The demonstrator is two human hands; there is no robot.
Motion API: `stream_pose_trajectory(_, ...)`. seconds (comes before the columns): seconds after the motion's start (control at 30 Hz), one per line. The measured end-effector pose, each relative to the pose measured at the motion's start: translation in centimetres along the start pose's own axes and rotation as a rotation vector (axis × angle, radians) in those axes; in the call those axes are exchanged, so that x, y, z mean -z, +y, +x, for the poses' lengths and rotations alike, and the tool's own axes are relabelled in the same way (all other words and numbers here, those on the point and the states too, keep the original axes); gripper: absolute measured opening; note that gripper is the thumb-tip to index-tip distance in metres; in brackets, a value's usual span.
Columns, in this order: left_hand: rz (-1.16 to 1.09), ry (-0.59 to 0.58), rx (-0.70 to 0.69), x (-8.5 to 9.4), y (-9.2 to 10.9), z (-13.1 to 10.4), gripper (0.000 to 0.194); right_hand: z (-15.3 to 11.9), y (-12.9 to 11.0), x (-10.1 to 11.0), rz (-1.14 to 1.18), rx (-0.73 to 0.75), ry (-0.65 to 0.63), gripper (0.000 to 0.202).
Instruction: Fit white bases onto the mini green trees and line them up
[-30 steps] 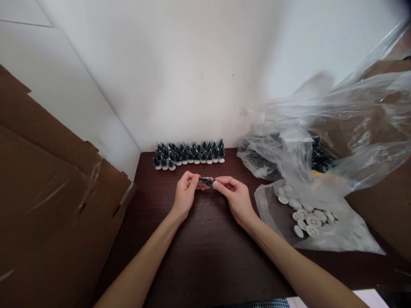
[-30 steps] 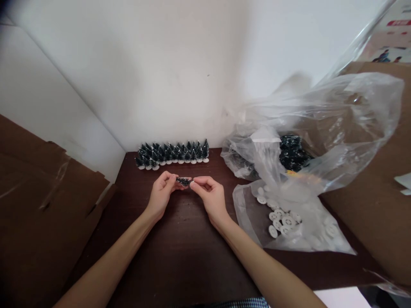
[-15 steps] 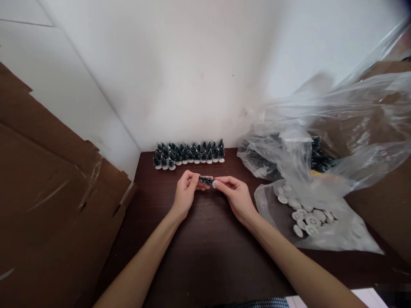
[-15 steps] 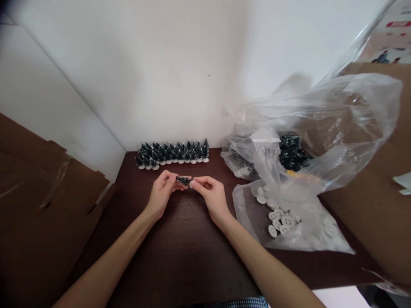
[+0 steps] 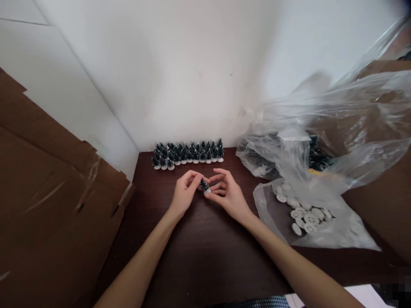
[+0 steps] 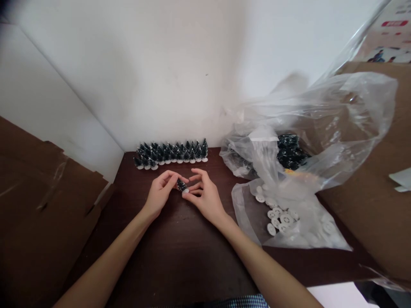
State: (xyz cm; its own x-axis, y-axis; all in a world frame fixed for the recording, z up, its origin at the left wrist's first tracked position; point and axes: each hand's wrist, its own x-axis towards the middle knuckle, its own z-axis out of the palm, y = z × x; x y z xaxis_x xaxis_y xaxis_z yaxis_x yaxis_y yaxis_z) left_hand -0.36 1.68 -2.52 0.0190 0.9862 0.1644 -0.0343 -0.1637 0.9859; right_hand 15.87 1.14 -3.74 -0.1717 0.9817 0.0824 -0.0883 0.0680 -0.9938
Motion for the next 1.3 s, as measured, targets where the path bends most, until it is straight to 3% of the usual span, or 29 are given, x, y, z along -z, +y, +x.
stream_pose_trajectory(0.17, 0.056, -0.087, 0.011, -0.1, 0.2, -0.2, 0.022, -0.4, 0.6, -0.1, -0.116, 0.115, -0.056, 0.085)
stream_pose_trajectory(0.37, 0.082, -0.093, 0.013, -0.1, -0.4, -0.3, 0.015, -0.6, 0.6, -0.1, -0.264, 0.290, -0.183, 0.055)
stream_pose_trajectory(0.7, 0.140, -0.069, 0.011, 0.0, -0.5, -0.1, 0.020, -0.6, 0.7, -0.1, -0.343, 0.347, -0.163, 0.050)
stream_pose_trajectory(1.0, 0.306, 0.146, -0.028, 1.0, -1.2, 0.4, 0.046, 0.1, 0.6, 0.7, -0.368, 0.339, -0.009, 0.052)
stream_pose_trajectory(1.07, 0.452, 0.080, -0.058, 1.1, -1.6, 0.4, 0.055, 0.6, 0.4, 0.7, -0.329, 0.326, 0.040, 0.052)
stream_pose_trajectory(1.13, 0.599, -0.082, -0.096, 1.0, -1.7, 0.3, 0.062, 1.4, -0.1, 0.5, -0.273, 0.320, 0.072, 0.053)
stream_pose_trajectory(1.2, 0.683, -0.233, -0.142, 0.7, -1.6, 0.3, 0.060, 2.3, -0.9, 0.1, -0.228, 0.337, 0.098, 0.054)
stream_pose_trajectory(1.3, 0.792, -0.355, -0.217, 0.3, -1.2, 0.1, 0.054, 3.9, -2.4, -1.1, -0.236, 0.403, 0.093, 0.056)
